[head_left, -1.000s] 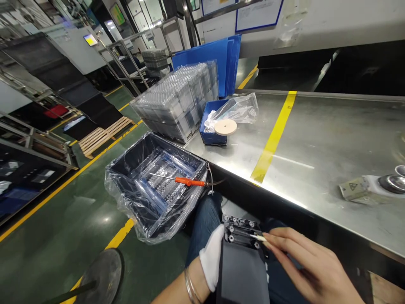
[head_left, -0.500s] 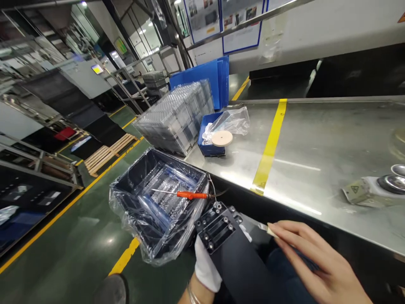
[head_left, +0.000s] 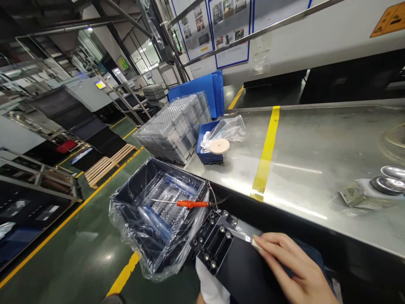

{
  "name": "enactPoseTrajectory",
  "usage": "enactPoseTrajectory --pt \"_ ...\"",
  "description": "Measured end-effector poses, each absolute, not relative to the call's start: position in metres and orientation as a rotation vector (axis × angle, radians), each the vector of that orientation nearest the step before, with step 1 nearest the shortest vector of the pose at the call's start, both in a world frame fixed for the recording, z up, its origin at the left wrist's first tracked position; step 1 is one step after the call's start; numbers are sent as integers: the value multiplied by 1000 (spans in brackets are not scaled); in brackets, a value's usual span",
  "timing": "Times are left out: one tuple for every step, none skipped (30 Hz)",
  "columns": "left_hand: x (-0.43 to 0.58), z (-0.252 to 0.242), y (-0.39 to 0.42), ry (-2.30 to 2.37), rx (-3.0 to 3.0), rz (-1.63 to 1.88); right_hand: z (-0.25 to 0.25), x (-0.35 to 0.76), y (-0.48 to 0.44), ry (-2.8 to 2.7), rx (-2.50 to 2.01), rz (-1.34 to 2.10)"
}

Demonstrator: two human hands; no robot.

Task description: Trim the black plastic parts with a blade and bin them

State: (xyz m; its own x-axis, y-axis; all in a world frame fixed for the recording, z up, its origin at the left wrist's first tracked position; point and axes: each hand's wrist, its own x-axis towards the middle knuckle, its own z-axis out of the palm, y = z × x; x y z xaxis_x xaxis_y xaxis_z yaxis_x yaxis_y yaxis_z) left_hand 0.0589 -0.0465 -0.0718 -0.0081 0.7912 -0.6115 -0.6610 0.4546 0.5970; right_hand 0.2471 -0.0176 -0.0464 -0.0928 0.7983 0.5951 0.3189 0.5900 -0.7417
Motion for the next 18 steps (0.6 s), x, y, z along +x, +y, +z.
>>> enactPoseTrajectory --pt "61 -71 -46 1079 150 1167 -47 247 -17 -1665 -947 510" --pt "62 -70 -45 1077 151 1180 -48 247 -17 -1667 -947 502" --pt "64 -69 -44 1075 151 1190 -48 247 -17 -1679 -940 496" --pt "64 -68 -44 1073 152 1198 -48 246 -16 -1697 -929 495" --pt "65 -68 -43 1070 152 1205 -48 246 -15 -1713 -919 496" --pt "65 -67 -43 1069 152 1212 -47 246 -14 -1719 -916 494" --pt "65 -66 -43 1067 152 1218 -46 246 -13 -1713 -920 485" --pt "65 -66 -43 1065 151 1224 -45 245 -12 -1706 -926 479" --pt "64 -66 -44 1065 151 1230 -45 245 -11 -1706 -924 482" --pt "64 -65 -44 1064 150 1237 -44 246 -10 -1716 -914 490" --pt "64 -65 -45 1062 150 1242 -44 246 -10 -1731 -902 500" --pt "64 -65 -45 1060 150 1246 -44 246 -10 -1742 -891 506" --pt "64 -65 -46 1057 149 1246 -44 247 -9 -1745 -891 500" --pt "64 -65 -46 1053 148 1245 -45 247 -9 -1740 -902 481" --pt "64 -65 -46 1048 148 1241 -45 248 -9 -1735 -913 460" --pt "64 -65 -46 1043 147 1236 -44 249 -8 -1740 -919 450" --pt "64 -65 -46 1037 146 1228 -44 249 -8 -1756 -916 451" --pt "64 -65 -46 1032 147 1220 -43 250 -8 -1776 -909 458"
